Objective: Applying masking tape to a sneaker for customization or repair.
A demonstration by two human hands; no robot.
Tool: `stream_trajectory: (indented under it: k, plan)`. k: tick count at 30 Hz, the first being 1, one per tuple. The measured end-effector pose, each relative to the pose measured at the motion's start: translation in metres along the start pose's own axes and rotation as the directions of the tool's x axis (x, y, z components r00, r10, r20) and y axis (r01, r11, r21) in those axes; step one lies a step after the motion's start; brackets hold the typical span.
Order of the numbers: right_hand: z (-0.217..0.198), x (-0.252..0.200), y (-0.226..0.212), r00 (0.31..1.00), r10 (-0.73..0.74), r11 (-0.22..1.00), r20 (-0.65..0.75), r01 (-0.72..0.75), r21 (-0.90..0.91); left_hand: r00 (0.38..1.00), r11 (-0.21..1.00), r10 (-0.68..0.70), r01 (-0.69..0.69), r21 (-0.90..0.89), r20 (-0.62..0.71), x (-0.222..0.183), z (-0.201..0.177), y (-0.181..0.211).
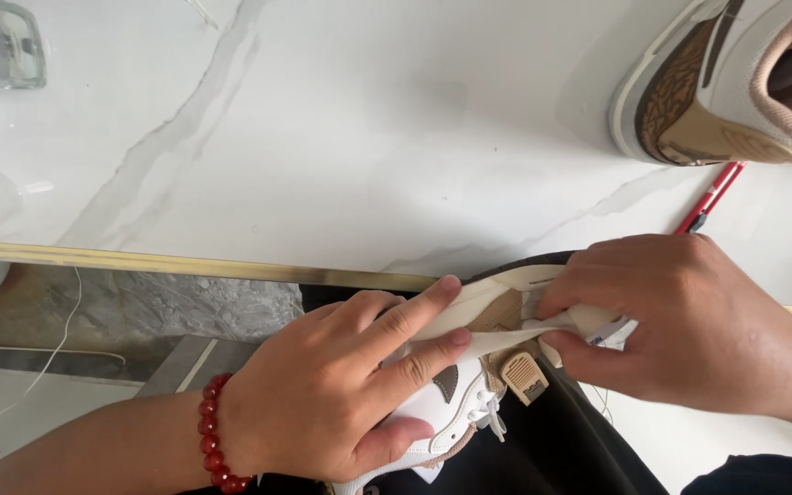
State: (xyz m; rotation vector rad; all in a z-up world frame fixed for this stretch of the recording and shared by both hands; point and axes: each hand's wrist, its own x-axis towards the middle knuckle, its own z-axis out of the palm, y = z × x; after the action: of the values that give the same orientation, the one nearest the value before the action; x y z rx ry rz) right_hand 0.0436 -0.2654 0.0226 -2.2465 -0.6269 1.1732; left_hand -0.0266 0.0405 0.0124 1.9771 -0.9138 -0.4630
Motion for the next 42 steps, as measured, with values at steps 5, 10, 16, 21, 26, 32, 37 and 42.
stream_trajectory:
  k: [5,10,16,21,26,32,37,42]
  plan:
    - [-0.010,0.001,-0.004,0.999,-0.034,0.990,-0.001,0.034,0.139,0.997,1.000,-0.012,0.012,0.012,-0.071,-0.002,-0.007,0.012]
    - [-0.021,0.008,-0.009,0.945,-0.280,0.948,-0.171,0.300,0.102,0.984,0.983,0.058,-0.027,0.181,-0.168,-0.004,-0.007,0.012]
    - [-0.023,0.029,-0.013,0.935,-0.306,0.947,-0.181,0.319,0.044,0.954,0.935,0.129,-0.027,0.354,-0.270,-0.002,-0.003,-0.021]
    - [-0.018,0.027,-0.010,0.986,-0.147,0.988,-0.085,0.149,0.028,0.935,0.918,0.176,-0.043,0.394,-0.308,-0.007,0.001,-0.036]
    - [-0.018,0.021,-0.016,0.982,-0.123,0.987,-0.144,0.136,0.084,0.926,0.864,0.195,-0.007,0.503,-0.322,-0.010,-0.006,-0.038]
    - [-0.011,0.017,-0.022,0.962,-0.065,0.989,-0.265,0.098,0.110,0.913,0.773,0.298,-0.059,0.632,-0.279,-0.011,0.005,-0.040]
    - [-0.001,0.014,-0.025,0.946,-0.056,0.988,-0.320,0.098,0.117,0.919,0.864,0.182,0.021,0.504,-0.351,0.011,-0.001,-0.025]
    - [0.009,0.009,-0.018,0.930,-0.057,0.979,-0.364,0.123,0.163,0.963,0.967,0.092,-0.026,0.252,-0.255,0.017,-0.015,-0.040]
